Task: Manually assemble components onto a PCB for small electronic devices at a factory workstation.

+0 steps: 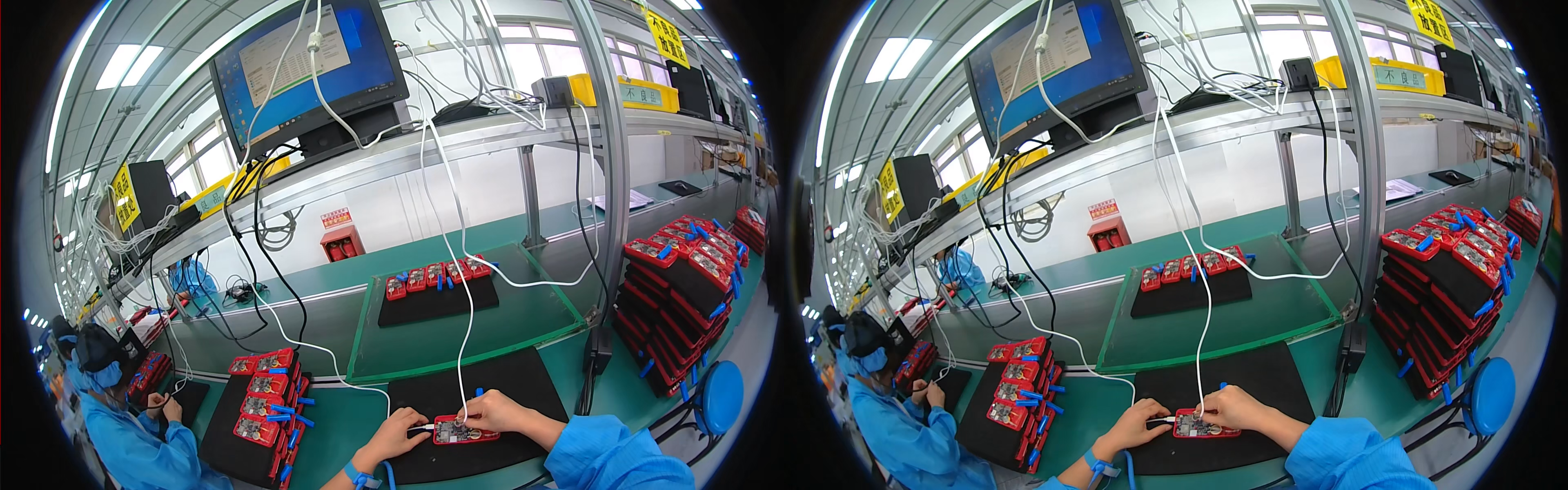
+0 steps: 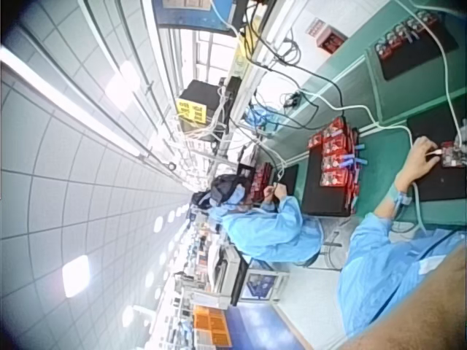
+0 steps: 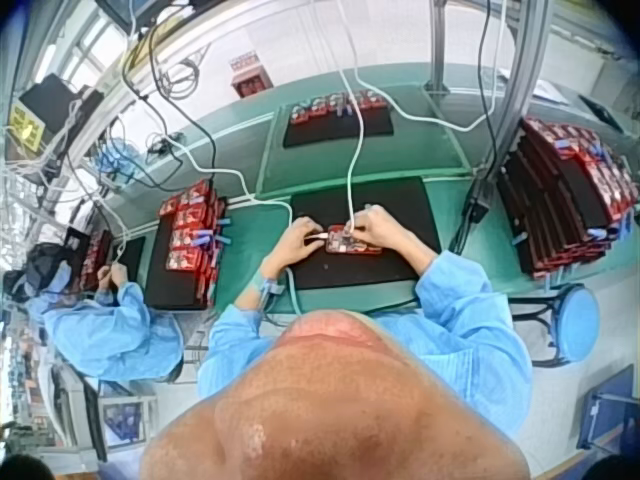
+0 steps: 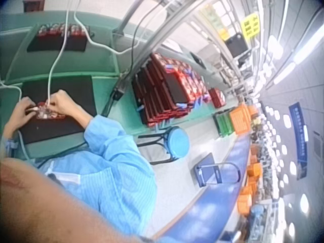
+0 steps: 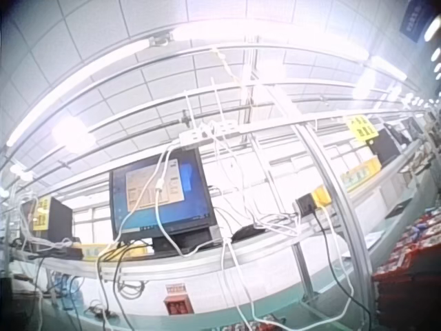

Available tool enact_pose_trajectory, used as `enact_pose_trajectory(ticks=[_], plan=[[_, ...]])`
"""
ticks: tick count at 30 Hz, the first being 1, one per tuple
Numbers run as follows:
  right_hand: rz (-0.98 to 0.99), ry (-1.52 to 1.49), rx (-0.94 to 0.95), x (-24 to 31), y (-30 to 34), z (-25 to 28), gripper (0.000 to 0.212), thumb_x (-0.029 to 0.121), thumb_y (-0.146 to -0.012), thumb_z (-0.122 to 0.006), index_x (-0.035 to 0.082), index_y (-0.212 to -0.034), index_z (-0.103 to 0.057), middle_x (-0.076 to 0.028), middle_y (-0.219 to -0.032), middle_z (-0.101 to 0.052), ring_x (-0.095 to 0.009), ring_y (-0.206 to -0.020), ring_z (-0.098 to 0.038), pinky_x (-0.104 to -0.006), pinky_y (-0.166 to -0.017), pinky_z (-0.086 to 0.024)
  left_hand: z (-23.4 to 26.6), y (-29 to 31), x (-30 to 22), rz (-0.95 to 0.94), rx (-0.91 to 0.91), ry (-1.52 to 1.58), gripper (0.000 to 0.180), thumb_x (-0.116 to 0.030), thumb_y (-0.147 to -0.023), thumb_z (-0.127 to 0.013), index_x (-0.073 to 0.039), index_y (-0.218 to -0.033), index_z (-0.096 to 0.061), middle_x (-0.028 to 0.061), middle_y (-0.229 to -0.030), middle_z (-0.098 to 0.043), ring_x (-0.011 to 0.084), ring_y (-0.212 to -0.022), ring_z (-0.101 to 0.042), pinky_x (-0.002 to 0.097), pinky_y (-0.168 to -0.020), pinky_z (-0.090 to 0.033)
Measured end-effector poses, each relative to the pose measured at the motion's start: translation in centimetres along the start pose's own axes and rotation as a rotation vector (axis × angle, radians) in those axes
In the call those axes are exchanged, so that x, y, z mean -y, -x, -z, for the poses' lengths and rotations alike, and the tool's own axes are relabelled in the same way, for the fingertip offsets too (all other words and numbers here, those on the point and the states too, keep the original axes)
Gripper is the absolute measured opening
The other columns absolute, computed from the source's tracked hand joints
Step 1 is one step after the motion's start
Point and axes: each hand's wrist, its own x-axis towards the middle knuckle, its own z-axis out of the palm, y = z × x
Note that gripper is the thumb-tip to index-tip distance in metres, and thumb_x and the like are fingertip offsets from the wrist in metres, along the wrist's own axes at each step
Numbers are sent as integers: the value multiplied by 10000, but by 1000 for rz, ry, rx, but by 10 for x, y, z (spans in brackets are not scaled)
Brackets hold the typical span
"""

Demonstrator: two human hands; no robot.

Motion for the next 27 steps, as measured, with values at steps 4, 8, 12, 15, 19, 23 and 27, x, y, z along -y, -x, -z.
enact_pose_trajectory(ticks=[4,8,12,15,19,23,27], plan=[[9,-7,-17,-3,0,-2,141,105,-777,-692,42,-901,-716,-87,-826,-709,-240,-726,-692,-311,-665,-560,2,-2,-2,9,13,-9,285,-213,-807,-714,-30,-1010,-632,98,-924,-576,273,-910,-576,356,-779,-489],[4,-7,-8,0,2,-3,139,101,-774,-691,45,-898,-715,-85,-821,-708,-238,-719,-691,-308,-662,-560,1,1,-3,13,6,4,269,-205,-813,-708,-33,-1007,-641,98,-924,-573,272,-910,-573,354,-786,-483],[-6,-22,-23,6,6,-2,148,130,-773,-686,47,-891,-722,-90,-813,-703,-247,-703,-679,-323,-655,-549,-1,2,-11,-58,9,-2,219,-162,-831,-685,-35,-1006,-656,97,-917,-569,271,-921,-563,352,-796,-473],[28,-32,-54,6,9,-5,148,167,-777,-669,58,-863,-723,-97,-790,-690,-262,-687,-665,-351,-648,-544,-2,2,-14,-76,16,32,195,-136,-832,-675,-35,-998,-657,102,-905,-564,277,-918,-556,359,-793,-469],[16,-62,-92,12,4,0,104,160,-779,-660,62,-800,-684,-109,-722,-653,-286,-650,-646,-385,-593,-526,-4,-7,-5,-120,16,45,143,-98,-821,-671,-25,-940,-641,121,-876,-563,299,-871,-560,369,-763,-472],[33,-50,-84,8,-4,6,102,129,-756,-665,55,-824,-679,-119,-721,-630,-302,-646,-631,-390,-585,-512,2,-14,-9,-48,1,88,135,-76,-823,-669,-14,-933,-623,137,-849,-566,319,-817,-582,379,-719,-488],[-55,-116,-110,6,-8,8,79,90,-760,-678,18,-789,-663,-120,-686,-605,-300,-601,-611,-366,-549,-493,4,-22,-1,-44,24,176,136,-52,-858,-630,-5,-983,-604,137,-854,-575,313,-780,-600,362,-687,-494]])
